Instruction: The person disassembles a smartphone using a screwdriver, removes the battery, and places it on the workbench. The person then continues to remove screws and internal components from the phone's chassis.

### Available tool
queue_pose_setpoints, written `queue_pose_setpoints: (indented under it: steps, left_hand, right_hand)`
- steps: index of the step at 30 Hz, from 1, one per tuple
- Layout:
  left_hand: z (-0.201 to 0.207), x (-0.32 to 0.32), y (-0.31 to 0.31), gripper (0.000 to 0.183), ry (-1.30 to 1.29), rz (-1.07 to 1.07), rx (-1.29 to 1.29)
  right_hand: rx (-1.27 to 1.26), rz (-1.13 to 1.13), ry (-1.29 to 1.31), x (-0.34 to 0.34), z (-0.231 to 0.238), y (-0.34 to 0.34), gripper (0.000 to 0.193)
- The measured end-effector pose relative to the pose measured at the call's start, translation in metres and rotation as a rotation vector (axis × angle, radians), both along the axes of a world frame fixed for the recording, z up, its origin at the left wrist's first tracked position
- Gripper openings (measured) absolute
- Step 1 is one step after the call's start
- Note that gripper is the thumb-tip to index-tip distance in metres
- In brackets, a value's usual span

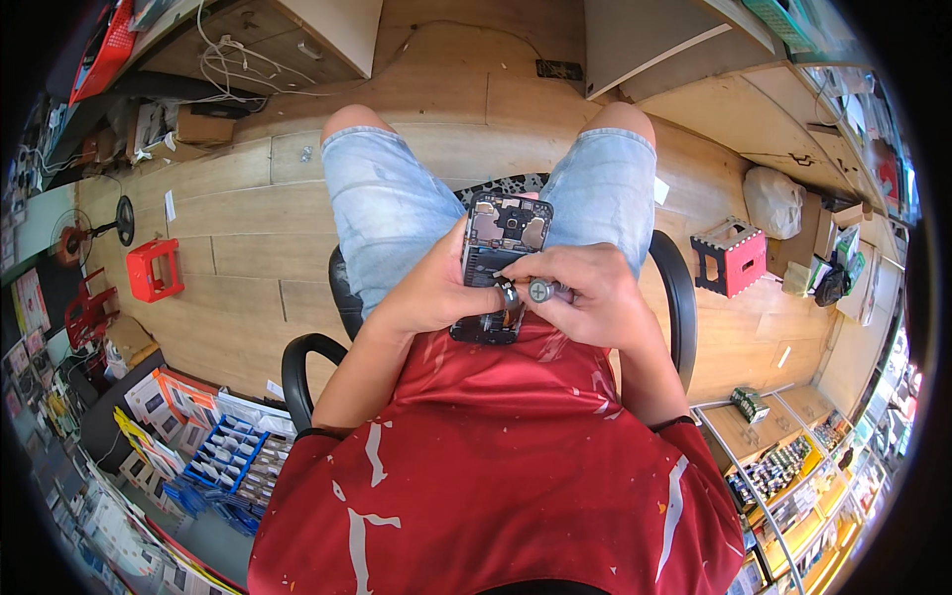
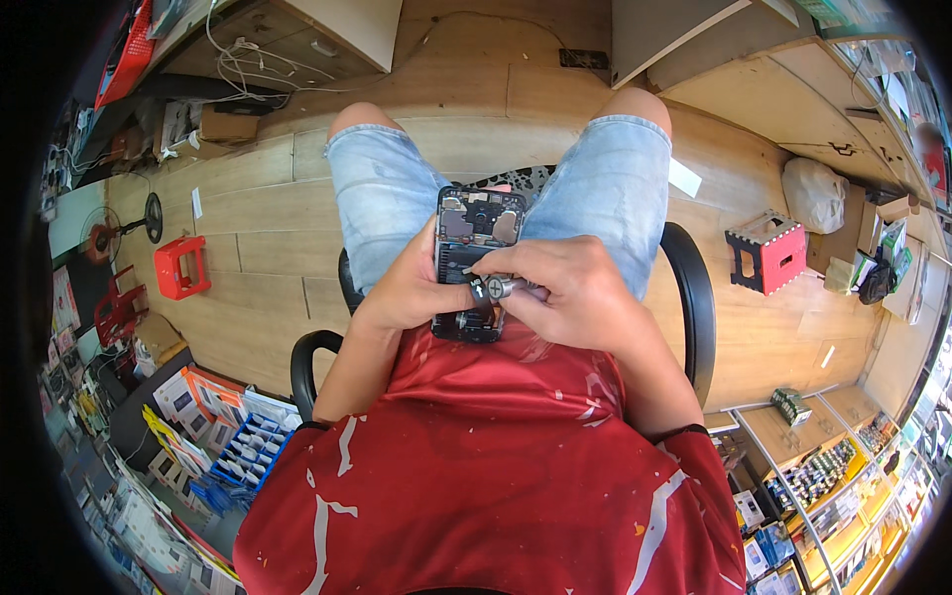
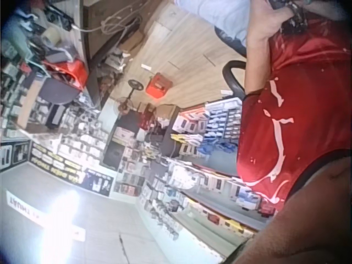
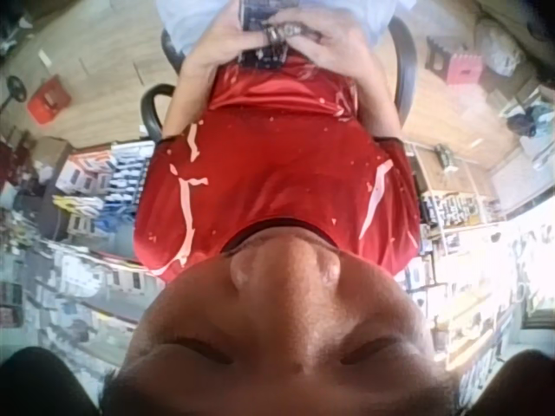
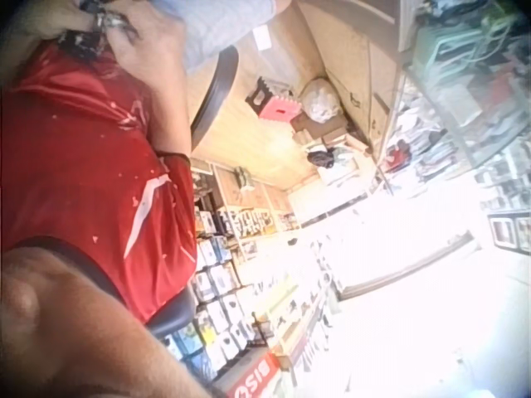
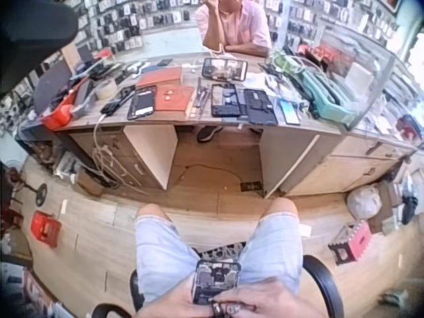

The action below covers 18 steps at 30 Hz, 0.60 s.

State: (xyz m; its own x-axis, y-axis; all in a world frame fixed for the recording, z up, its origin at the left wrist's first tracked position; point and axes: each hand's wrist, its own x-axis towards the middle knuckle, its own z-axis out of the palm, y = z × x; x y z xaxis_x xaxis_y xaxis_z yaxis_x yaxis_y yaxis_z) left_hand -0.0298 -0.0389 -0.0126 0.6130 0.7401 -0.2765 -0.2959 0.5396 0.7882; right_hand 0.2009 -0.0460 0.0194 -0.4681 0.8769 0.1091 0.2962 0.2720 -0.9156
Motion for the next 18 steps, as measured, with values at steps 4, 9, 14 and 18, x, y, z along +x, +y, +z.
queue_pose_setpoints:
  steps: [4, 9, 14, 18]
  left_hand:
    - [0.006, 0.0, 0.001, 0.093, 0.038, -0.035, 0.04]
    - [0.01, 0.003, 0.004, 0.099, -0.115, -0.043, -0.058]
    - [0.007, 0.003, 0.007, 0.105, 0.048, -0.053, 0.156]
    - [0.01, 0.003, 0.008, 0.107, 0.045, -0.059, 0.137]
  right_hand:
    - [-0.09, -0.11, 0.096, 0.007, 0.004, 0.004, 0.021]
    - [-0.172, -0.22, 0.137, 0.003, 0.006, 0.005, 0.024]
    - [0.072, -0.101, -0.029, -0.005, -0.002, 0.008, 0.034]
    - [0.144, -0.097, -0.098, -0.008, -0.003, 0.006, 0.041]
